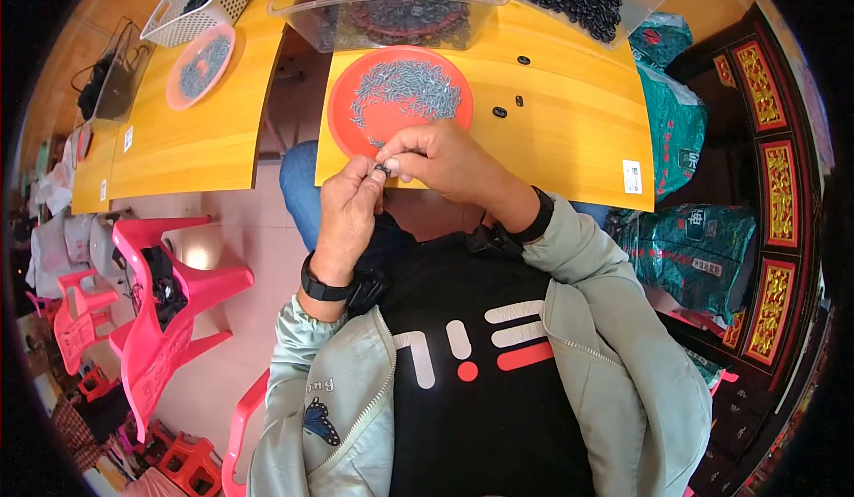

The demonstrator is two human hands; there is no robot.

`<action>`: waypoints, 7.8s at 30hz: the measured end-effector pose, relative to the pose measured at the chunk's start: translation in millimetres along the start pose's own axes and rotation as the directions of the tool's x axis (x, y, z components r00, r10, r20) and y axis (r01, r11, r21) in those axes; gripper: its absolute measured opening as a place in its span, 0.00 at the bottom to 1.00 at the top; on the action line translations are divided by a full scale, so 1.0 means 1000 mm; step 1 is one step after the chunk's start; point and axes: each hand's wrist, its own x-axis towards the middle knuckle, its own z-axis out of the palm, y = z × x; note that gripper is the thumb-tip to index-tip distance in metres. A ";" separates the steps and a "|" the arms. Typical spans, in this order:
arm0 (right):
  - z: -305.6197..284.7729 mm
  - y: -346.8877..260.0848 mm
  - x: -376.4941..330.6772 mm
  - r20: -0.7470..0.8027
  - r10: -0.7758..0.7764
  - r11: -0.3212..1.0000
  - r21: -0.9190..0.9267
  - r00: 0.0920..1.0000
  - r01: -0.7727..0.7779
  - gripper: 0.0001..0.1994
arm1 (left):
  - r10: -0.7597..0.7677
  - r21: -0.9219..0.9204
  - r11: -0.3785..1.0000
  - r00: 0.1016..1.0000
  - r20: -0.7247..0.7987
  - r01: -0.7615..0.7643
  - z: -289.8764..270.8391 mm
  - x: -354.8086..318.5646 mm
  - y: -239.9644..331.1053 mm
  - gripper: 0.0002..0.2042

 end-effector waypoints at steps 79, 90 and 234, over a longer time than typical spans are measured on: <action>-0.094 0.064 -0.035 -0.429 0.037 0.973 -0.191 0.903 -0.131 0.09 | -0.042 -0.213 0.976 0.999 -0.024 0.036 -0.005 0.003 -0.008 0.08; -0.055 0.023 -0.009 0.046 0.146 0.684 0.717 0.988 -0.134 0.12 | -0.062 -0.215 0.975 0.998 -0.025 0.055 -0.006 0.001 -0.005 0.07; -0.194 0.047 -0.014 -0.470 -0.075 0.844 -0.499 0.879 -0.195 0.10 | 0.386 0.410 0.857 0.916 -0.110 -0.312 -0.001 0.005 -0.007 0.05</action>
